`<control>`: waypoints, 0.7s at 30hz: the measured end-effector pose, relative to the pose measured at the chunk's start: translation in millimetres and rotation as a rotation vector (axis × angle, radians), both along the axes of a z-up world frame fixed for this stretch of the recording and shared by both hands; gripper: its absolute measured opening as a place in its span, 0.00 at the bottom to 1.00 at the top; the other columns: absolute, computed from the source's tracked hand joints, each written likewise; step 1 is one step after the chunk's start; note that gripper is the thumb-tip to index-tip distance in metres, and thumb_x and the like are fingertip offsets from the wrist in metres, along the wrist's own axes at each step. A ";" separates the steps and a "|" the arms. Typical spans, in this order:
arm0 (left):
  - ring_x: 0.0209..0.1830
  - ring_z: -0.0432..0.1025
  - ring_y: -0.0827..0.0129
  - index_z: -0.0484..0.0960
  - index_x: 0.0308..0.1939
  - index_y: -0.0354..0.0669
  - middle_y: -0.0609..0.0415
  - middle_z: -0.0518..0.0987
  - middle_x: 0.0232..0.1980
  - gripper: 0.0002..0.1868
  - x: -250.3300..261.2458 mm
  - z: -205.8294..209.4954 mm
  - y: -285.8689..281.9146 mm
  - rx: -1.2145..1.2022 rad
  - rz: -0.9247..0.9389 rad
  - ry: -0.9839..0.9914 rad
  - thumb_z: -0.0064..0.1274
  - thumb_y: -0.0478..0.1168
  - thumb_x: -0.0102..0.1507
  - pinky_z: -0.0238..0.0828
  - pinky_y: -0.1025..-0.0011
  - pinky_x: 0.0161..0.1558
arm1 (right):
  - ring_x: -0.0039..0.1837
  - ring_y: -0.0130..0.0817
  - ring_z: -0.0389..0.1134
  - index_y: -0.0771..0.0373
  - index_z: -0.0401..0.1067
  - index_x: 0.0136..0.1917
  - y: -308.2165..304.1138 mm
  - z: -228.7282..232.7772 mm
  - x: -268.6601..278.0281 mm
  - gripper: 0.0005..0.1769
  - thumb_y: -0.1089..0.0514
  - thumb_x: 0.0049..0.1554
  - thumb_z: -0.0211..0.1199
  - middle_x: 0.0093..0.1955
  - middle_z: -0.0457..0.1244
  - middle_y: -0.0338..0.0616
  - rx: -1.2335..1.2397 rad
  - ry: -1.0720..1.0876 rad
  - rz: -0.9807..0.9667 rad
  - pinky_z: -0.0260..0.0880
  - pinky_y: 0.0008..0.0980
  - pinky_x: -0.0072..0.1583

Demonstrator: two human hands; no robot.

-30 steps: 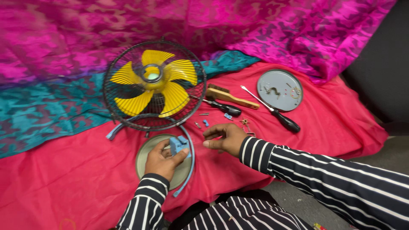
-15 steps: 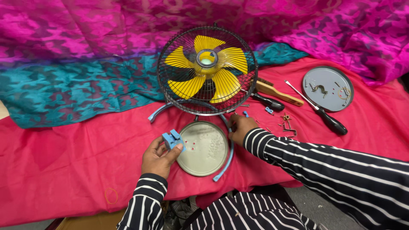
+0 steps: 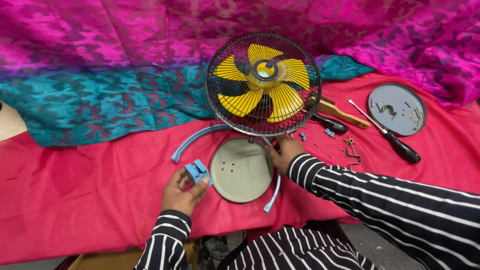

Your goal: The person assembles a small electric fan by attaching a blue plastic support bracket to the fan base using screws and a screwdriver. They then attach a circular metal base plate to the assembly, securing it with additional screws.

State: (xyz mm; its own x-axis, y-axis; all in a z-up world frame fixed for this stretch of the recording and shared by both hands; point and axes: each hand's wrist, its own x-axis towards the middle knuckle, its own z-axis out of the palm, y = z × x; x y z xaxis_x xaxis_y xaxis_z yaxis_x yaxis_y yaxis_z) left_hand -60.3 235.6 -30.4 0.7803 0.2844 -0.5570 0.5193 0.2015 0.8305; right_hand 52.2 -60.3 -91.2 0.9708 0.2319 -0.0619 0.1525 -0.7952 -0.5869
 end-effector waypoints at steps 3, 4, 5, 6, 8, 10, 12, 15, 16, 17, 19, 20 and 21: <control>0.53 0.77 0.65 0.70 0.64 0.37 0.52 0.80 0.57 0.34 -9.3 -8.5 9.2 0.029 0.002 0.020 0.62 0.31 0.55 0.82 0.69 0.47 | 0.43 0.59 0.71 0.70 0.74 0.43 14.1 14.2 -6.0 0.17 0.52 0.62 0.59 0.39 0.69 0.63 -0.047 -0.042 -0.061 0.72 0.50 0.50; 0.54 0.78 0.65 0.70 0.64 0.36 0.50 0.81 0.56 0.34 -12.0 -10.3 11.8 0.126 -0.035 -0.039 0.64 0.32 0.55 0.80 0.70 0.49 | 0.41 0.58 0.71 0.70 0.74 0.46 18.2 23.6 -8.2 0.15 0.53 0.62 0.59 0.38 0.68 0.63 -0.019 -0.034 -0.044 0.72 0.50 0.48; 0.55 0.78 0.65 0.71 0.64 0.34 0.48 0.82 0.55 0.34 -13.8 -11.4 13.0 0.224 -0.071 -0.096 0.66 0.32 0.54 0.78 0.72 0.51 | 0.40 0.57 0.71 0.70 0.74 0.49 23.2 34.2 -12.7 0.14 0.55 0.62 0.58 0.36 0.68 0.63 0.010 -0.026 -0.027 0.71 0.49 0.46; 0.56 0.78 0.66 0.71 0.63 0.33 0.46 0.83 0.54 0.34 -14.6 -11.6 13.5 0.322 -0.106 -0.153 0.67 0.33 0.54 0.77 0.73 0.53 | 0.39 0.56 0.70 0.70 0.74 0.52 29.0 45.9 -17.8 0.14 0.56 0.62 0.57 0.35 0.67 0.63 0.038 -0.017 -0.009 0.71 0.49 0.44; 0.56 0.78 0.66 0.73 0.63 0.33 0.46 0.82 0.55 0.35 -15.8 -9.0 12.2 0.414 -0.127 -0.141 0.69 0.34 0.53 0.75 0.72 0.52 | 0.35 0.46 0.73 0.71 0.72 0.52 43.0 71.0 -25.7 0.15 0.56 0.63 0.54 0.35 0.69 0.56 0.176 0.270 0.000 0.73 0.43 0.41; 0.52 0.79 0.65 0.74 0.62 0.34 0.45 0.82 0.55 0.35 -13.2 -1.3 4.8 0.429 -0.130 -0.145 0.69 0.35 0.52 0.77 0.71 0.49 | 0.33 0.37 0.72 0.69 0.70 0.56 56.2 95.2 -31.3 0.14 0.57 0.63 0.52 0.37 0.70 0.51 0.377 0.502 0.041 0.74 0.37 0.38; 0.45 0.83 0.63 0.74 0.61 0.35 0.46 0.83 0.54 0.35 -8.0 9.0 -6.0 0.368 -0.114 -0.169 0.68 0.35 0.51 0.81 0.70 0.44 | 0.32 0.31 0.69 0.64 0.69 0.64 65.8 114.6 -37.3 0.17 0.59 0.64 0.50 0.40 0.69 0.47 0.643 0.672 0.117 0.74 0.32 0.37; 0.45 0.83 0.68 0.75 0.57 0.34 0.44 0.83 0.51 0.32 2.6 30.1 -24.6 0.432 -0.131 -0.354 0.69 0.37 0.51 0.83 0.71 0.44 | 0.40 0.25 0.74 0.63 0.60 0.69 74.6 135.8 -38.6 0.23 0.64 0.61 0.53 0.44 0.69 0.49 0.878 0.753 0.123 0.77 0.32 0.36; 0.45 0.83 0.68 0.75 0.55 0.35 0.45 0.84 0.50 0.31 6.2 37.2 -30.8 0.468 -0.134 -0.326 0.70 0.38 0.51 0.83 0.71 0.44 | 0.38 0.28 0.73 0.64 0.59 0.69 74.9 140.2 -38.5 0.23 0.64 0.61 0.54 0.43 0.70 0.49 0.868 0.757 0.117 0.76 0.31 0.36; 0.44 0.83 0.68 0.76 0.54 0.36 0.46 0.84 0.48 0.30 9.0 44.0 -36.7 0.504 -0.139 -0.299 0.71 0.38 0.50 0.82 0.71 0.43 | 0.35 0.30 0.72 0.65 0.59 0.69 73.8 143.4 -38.2 0.23 0.64 0.61 0.54 0.42 0.70 0.50 0.858 0.759 0.109 0.75 0.31 0.35; 0.44 0.83 0.68 0.76 0.52 0.37 0.48 0.85 0.46 0.29 14.1 55.7 -48.0 0.536 -0.153 -0.278 0.70 0.38 0.50 0.82 0.70 0.43 | 0.32 0.33 0.71 0.67 0.59 0.69 69.3 146.9 -37.3 0.23 0.64 0.61 0.55 0.41 0.70 0.51 0.840 0.756 0.095 0.74 0.31 0.35; 0.43 0.83 0.68 0.76 0.52 0.38 0.48 0.85 0.46 0.28 16.2 60.4 -52.8 0.532 -0.162 -0.285 0.70 0.37 0.50 0.82 0.70 0.43 | 0.32 0.33 0.70 0.67 0.60 0.69 66.3 147.7 -37.0 0.22 0.64 0.62 0.55 0.41 0.70 0.51 0.831 0.749 0.088 0.74 0.31 0.35; 0.43 0.84 0.68 0.76 0.52 0.38 0.48 0.85 0.45 0.27 17.6 64.6 -56.7 0.529 -0.171 -0.291 0.69 0.37 0.50 0.83 0.70 0.43 | 0.32 0.34 0.70 0.68 0.60 0.68 64.0 148.0 -37.1 0.22 0.64 0.62 0.55 0.41 0.70 0.51 0.824 0.744 0.081 0.74 0.31 0.35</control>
State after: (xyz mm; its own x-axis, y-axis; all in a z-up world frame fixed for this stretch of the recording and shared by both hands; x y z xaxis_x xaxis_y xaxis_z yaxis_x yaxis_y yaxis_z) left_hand -42.8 178.9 34.2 0.9377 0.3211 -0.1330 0.2455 -0.3412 0.9074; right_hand 15.1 3.7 56.9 0.7358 0.5313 -0.4198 -0.4230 -0.1236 -0.8977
